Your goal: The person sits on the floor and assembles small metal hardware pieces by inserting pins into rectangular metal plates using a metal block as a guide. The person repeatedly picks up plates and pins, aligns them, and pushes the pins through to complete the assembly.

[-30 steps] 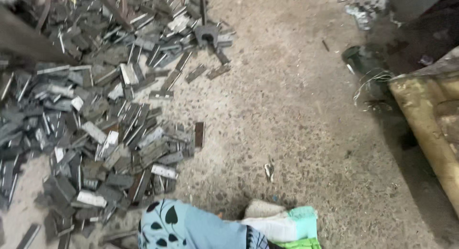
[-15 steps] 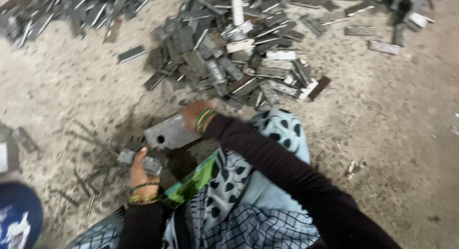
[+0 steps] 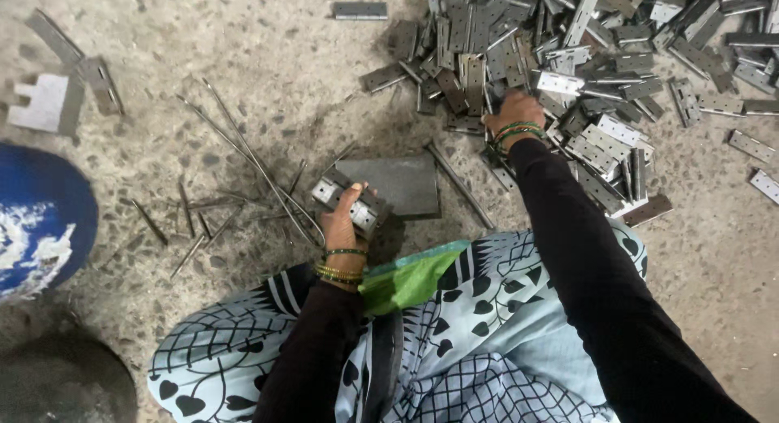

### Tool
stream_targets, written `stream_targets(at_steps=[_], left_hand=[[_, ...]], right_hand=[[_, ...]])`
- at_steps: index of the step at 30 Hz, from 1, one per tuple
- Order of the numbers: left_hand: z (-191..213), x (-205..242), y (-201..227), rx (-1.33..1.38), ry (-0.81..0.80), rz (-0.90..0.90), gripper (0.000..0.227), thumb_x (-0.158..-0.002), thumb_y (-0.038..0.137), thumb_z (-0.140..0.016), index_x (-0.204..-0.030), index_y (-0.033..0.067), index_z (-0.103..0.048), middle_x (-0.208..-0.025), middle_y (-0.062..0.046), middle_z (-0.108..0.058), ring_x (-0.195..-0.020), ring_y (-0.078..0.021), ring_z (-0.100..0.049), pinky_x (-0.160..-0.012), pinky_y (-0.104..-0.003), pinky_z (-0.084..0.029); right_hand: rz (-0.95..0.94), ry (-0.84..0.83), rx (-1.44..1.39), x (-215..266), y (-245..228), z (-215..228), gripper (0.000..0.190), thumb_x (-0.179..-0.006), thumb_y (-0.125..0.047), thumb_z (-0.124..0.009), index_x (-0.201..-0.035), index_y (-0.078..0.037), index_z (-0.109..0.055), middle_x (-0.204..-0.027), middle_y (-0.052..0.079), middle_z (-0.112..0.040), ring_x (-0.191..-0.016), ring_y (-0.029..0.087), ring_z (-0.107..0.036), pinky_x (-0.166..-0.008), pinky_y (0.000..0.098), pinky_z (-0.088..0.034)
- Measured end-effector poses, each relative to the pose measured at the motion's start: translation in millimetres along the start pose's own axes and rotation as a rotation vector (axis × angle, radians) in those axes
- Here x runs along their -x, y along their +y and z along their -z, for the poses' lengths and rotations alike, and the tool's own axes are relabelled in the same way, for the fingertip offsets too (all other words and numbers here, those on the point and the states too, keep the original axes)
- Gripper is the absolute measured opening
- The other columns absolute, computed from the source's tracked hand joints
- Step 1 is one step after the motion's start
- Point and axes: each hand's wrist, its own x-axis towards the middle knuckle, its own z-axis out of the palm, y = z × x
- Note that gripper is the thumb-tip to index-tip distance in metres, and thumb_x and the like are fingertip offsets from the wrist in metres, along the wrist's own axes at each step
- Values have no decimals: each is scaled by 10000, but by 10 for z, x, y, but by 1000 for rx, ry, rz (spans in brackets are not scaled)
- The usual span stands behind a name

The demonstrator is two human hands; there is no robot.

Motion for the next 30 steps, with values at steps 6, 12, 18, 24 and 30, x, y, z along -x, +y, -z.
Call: stream_targets(at_steps=[6, 12, 18, 24, 30], left_hand=[[-64, -49, -29, 87, 14, -161, 353, -769, 54, -862, -1071, -27, -698, -962, -123, -767, -816, -218, -738, -758, -373, -608], [9, -73, -110, 64, 82, -168, 469, -740, 76, -876, -1151, 25, -655, -1053, -73, -696, -870, -185, -686, -723, -359, -585], [77, -158, -78, -64, 193, -31, 668, -737, 160, -938, -1256, -61, -580, -1112, -96, -769, -1122, -165, -664, -911, -316, -511], [125, -181, -165, -121, 241, -153, 682, -667, 205, -955, -1190, -35, -589, -1048, -45, -670, -950, -163, -646, -828, -336, -547], [143, -271, -280, -87, 99, -197, 722, -599, 326, -979, -1149, -25, -673, -1041, -69, -701, -897, -183, -645, -785, -334, -534]], right_hand=[[284, 163, -331, 179, -74, 162, 409, -1018, -393, -685, -1244, -59, -753, -1149, 218, -745, -1083, 376, -720, -931, 455, -571], [669, 164, -1089, 1060, -574, 376, 551, -1136, -514, -445, -1393, -44, -573, -1000, 86, -643, -845, 181, -595, -718, 339, -503], [565, -89, -794, 1819, -1071, -38, 591, -1164, -552, -346, -1364, -32, -543, -973, 99, -618, -826, 223, -564, -705, 371, -477], [766, 97, -949, 1687, -848, -302, 600, -1157, -537, -328, -1241, -4, -593, -1013, 184, -643, -921, 371, -589, -802, 472, -471], [744, -133, -457, 1691, -916, -311, 600, -1131, -496, -294, -1093, 0, -630, -1003, 234, -679, -967, 469, -626, -871, 523, -490]])
